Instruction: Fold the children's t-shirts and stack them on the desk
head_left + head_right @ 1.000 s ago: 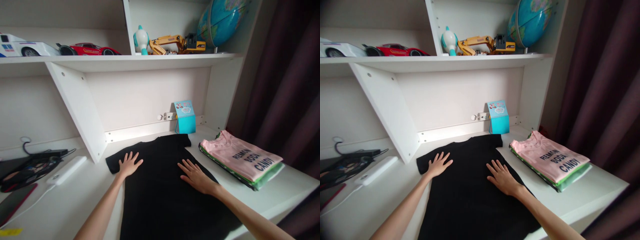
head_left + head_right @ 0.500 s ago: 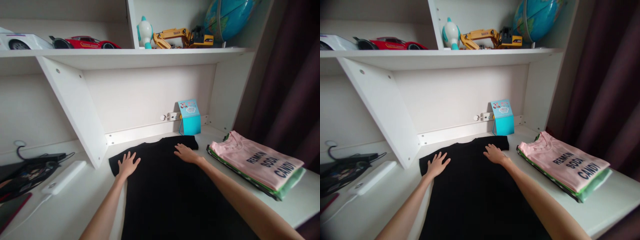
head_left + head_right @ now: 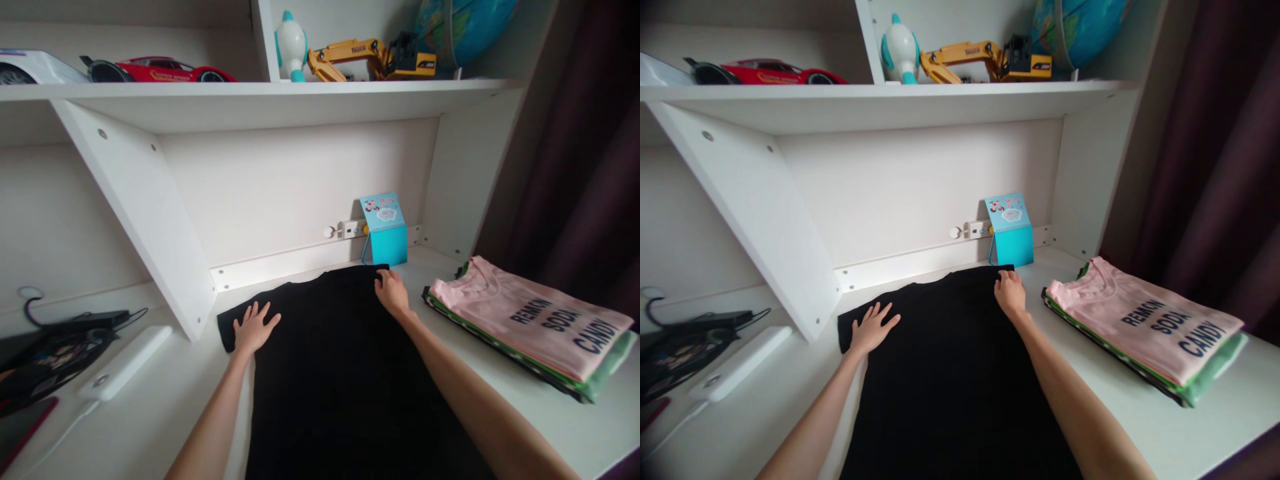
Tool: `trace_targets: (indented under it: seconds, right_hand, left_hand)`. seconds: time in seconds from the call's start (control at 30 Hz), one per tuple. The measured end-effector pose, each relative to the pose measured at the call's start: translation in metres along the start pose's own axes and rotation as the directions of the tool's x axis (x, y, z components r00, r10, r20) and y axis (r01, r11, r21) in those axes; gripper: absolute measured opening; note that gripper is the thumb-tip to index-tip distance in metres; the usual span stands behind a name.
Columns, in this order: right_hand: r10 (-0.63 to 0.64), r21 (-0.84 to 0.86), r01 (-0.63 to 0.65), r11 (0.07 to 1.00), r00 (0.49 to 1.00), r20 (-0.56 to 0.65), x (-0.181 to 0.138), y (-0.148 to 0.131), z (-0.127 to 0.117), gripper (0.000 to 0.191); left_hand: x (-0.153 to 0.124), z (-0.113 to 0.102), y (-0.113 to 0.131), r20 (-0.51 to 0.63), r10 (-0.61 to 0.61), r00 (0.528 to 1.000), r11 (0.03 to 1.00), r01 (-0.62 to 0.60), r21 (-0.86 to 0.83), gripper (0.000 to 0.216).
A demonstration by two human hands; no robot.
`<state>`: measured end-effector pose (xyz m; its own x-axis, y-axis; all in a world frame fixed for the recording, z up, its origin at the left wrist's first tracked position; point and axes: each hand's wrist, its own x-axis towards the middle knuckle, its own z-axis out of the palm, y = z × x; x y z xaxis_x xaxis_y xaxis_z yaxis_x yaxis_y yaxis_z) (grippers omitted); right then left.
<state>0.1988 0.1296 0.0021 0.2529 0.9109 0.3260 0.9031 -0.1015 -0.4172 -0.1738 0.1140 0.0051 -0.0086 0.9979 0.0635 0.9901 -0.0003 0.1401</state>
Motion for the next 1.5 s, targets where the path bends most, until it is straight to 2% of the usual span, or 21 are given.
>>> trace_targets:
  seconds: [0.1,0.17,0.3,0.53,0.7,0.8,0.97,1.07,1.13,1.2,1.27,1.37,1.5]
  right_hand:
    - [0.168,0.037,-0.167,0.985,0.985,-0.04,0.004,0.025,-0.009,0.046]
    - [0.212,0.08,-0.211,0.974,0.977,-0.01,0.004,0.038,-0.008,0.042]
    - [0.218,0.217,-0.217,0.952,0.976,0.021,0.006,0.048,0.001,0.029]
    - [0.238,0.445,-0.233,0.865,0.97,0.045,0.016,0.048,0.01,0.025]
    - [0.254,0.458,-0.23,0.859,0.967,0.009,0.021,0.046,0.012,0.02]
    - [0.248,0.399,-0.215,0.891,0.968,-0.032,0.021,0.049,0.01,0.026]
    - [0.166,0.226,-0.146,0.963,0.983,-0.074,0.019,0.044,0.001,0.04]
    - [0.007,0.131,0.001,0.991,0.998,-0.057,0.019,0.018,-0.002,0.042]
    - [-0.141,0.088,0.139,0.986,0.99,0.014,0.015,-0.007,0.003,0.041]
    - [-0.272,0.065,0.266,0.962,0.955,0.116,0.006,-0.03,0.013,0.043]
    - [-0.345,0.051,0.343,0.938,0.912,0.221,-0.005,-0.043,0.025,0.051]
    - [-0.336,0.016,0.352,0.936,0.879,0.339,-0.014,-0.038,0.034,0.06]
    - [-0.247,-0.057,0.29,0.955,0.89,0.382,-0.009,-0.016,0.029,0.061]
  left_hand:
    - [0.0,0.0,0.001,-0.003,-0.004,1.0,1.0,0.004,-0.005,0.073]
    - [0.0,0.0,0.001,-0.008,-0.006,1.0,1.0,0.006,-0.004,0.073]
    - [0.002,0.001,0.001,-0.018,-0.006,1.0,1.0,0.006,-0.004,0.073]
    - [0.001,0.001,0.001,-0.015,-0.003,1.0,1.0,0.003,0.009,0.072]
    - [-0.001,0.0,0.002,-0.006,-0.005,1.0,1.0,0.005,0.026,0.07]
    - [-0.001,0.0,0.002,-0.002,-0.004,1.0,1.0,0.004,0.014,0.07]
    - [-0.002,0.001,0.001,0.005,-0.006,1.0,1.0,0.006,-0.015,0.07]
    - [-0.002,0.001,0.002,0.004,-0.008,1.0,1.0,0.008,-0.013,0.07]
    - [-0.002,0.001,0.002,0.006,-0.008,1.0,1.0,0.008,-0.011,0.07]
    - [-0.003,0.001,0.001,0.004,-0.007,1.0,1.0,0.008,-0.013,0.071]
    - [-0.003,0.001,0.001,0.002,-0.007,1.0,1.0,0.007,-0.014,0.072]
    - [-0.003,0.002,0.001,0.007,-0.004,1.0,1.0,0.004,-0.012,0.073]
    - [-0.002,0.004,0.0,0.011,-0.005,1.0,1.0,0.005,-0.004,0.073]
